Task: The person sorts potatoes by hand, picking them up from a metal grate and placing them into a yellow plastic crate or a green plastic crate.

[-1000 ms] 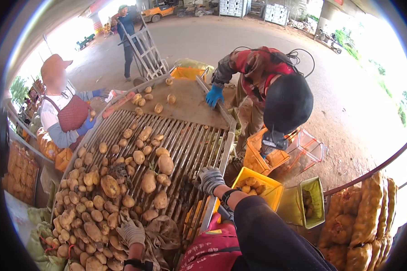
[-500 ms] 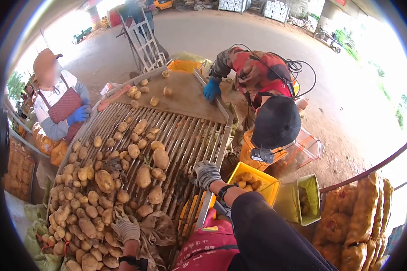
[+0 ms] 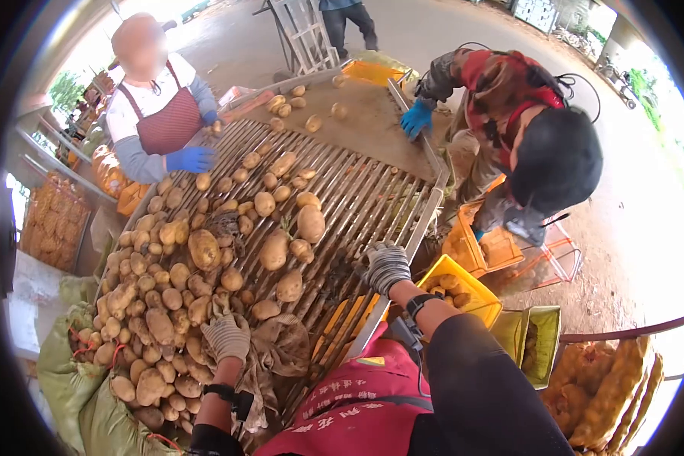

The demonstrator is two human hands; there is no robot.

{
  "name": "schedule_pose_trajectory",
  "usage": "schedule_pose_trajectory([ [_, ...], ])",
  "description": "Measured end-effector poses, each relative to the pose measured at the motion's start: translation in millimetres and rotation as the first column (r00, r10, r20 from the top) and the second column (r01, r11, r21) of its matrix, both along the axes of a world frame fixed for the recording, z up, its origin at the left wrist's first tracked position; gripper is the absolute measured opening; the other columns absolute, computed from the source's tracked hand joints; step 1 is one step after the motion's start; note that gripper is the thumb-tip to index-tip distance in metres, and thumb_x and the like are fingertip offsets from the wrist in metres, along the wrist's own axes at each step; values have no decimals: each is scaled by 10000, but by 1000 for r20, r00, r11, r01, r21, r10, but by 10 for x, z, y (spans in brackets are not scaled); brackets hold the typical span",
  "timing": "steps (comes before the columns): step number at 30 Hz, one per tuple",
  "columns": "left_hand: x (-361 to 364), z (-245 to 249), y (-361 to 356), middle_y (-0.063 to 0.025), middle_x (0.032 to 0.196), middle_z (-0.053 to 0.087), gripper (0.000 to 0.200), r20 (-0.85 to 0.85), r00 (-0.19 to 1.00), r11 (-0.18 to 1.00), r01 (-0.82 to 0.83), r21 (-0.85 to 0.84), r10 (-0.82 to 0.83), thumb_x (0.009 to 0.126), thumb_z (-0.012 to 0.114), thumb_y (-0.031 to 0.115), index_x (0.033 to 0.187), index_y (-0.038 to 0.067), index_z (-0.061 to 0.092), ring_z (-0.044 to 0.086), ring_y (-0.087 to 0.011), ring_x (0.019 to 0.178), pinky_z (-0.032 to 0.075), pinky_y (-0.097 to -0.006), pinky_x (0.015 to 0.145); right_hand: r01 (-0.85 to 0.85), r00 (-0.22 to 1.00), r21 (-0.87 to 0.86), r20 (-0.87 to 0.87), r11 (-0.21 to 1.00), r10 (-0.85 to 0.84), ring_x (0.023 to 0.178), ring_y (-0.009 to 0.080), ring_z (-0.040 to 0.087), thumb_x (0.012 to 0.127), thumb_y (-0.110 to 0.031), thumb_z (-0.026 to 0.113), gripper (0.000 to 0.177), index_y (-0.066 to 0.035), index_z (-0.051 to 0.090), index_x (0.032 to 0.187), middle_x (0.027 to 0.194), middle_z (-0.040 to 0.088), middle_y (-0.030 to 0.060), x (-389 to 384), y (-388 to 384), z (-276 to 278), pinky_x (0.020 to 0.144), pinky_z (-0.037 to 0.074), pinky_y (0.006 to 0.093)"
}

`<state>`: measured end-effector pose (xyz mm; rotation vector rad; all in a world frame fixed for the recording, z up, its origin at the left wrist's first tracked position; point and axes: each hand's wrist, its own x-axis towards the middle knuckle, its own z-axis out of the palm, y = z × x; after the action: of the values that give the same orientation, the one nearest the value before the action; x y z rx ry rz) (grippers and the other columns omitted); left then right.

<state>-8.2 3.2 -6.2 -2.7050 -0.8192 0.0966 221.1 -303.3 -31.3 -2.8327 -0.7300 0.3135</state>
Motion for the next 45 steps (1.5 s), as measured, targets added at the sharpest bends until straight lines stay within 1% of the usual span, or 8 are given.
schedule_pose_trajectory([
  [22,131,117,-142,-157,1177,652,697,-234,954,975,-209,-72,187,912,488,384,1486,34,304,628,-302,1031,309,-478,1088,-11,1000,82,-25,997,13,1169,292,526,820,-453,649,478,-65,660,1099,1183,616,113,-25,-85,47,963,424,434],
  [24,27,-137,-35,-161,850,682,313,84,996,989,-1,145,-12,868,544,332,862,55,690,637,-313,800,369,-468,974,6,999,120,-36,993,-2,1175,292,522,818,-451,647,482,-64,662,1104,1194,609,114,-33,-84,64,958,427,432],
  [32,94,10,-105,-155,895,688,338,50,996,993,-80,82,76,883,518,355,890,68,695,644,-303,844,355,-466,1000,-27,999,96,-22,995,30,1178,313,523,826,-482,624,523,-58,651,1130,1209,602,129,-22,-82,-9,963,431,439],
  [35,85,-13,-69,-156,1109,664,758,-186,969,986,-165,-9,161,883,496,357,1498,-4,238,622,-295,970,325,-463,1021,-40,997,89,-61,995,45,1197,324,516,820,-490,623,547,-63,637,1162,1232,594,144,-24,-108,119,962,431,450],
  [37,93,-7,-138,-149,881,691,347,48,996,990,-80,112,75,890,506,363,860,77,700,646,-295,826,347,-463,1017,-57,995,101,-81,993,65,1207,339,508,819,-533,612,601,-44,625,1168,1245,579,170,1,-117,139,969,431,454],
  [38,131,58,-164,-149,881,691,347,58,995,990,-82,116,76,890,506,363,860,77,700,646,-295,826,347,-463,1017,-58,995,105,-71,993,66,1207,339,508,819,-533,612,601,-44,625,1168,1245,579,170,12,-116,122,969,431,454],
  [40,196,225,-199,-186,1169,631,765,-224,949,970,-239,-44,223,876,506,342,1499,-7,229,623,-295,941,346,-434,1008,-113,986,82,-111,990,122,1186,346,513,809,-588,606,665,-26,622,1163,1223,582,178,56,-131,123,983,430,450],
  [45,143,81,-148,-195,1176,626,653,-112,970,975,-222,-30,218,882,508,365,1401,-20,420,627,-290,935,349,-432,1009,-313,945,146,-48,939,322,1109,386,530,823,-590,584,635,6,648,1032,1125,592,233,275,-217,16,977,436,436],
])
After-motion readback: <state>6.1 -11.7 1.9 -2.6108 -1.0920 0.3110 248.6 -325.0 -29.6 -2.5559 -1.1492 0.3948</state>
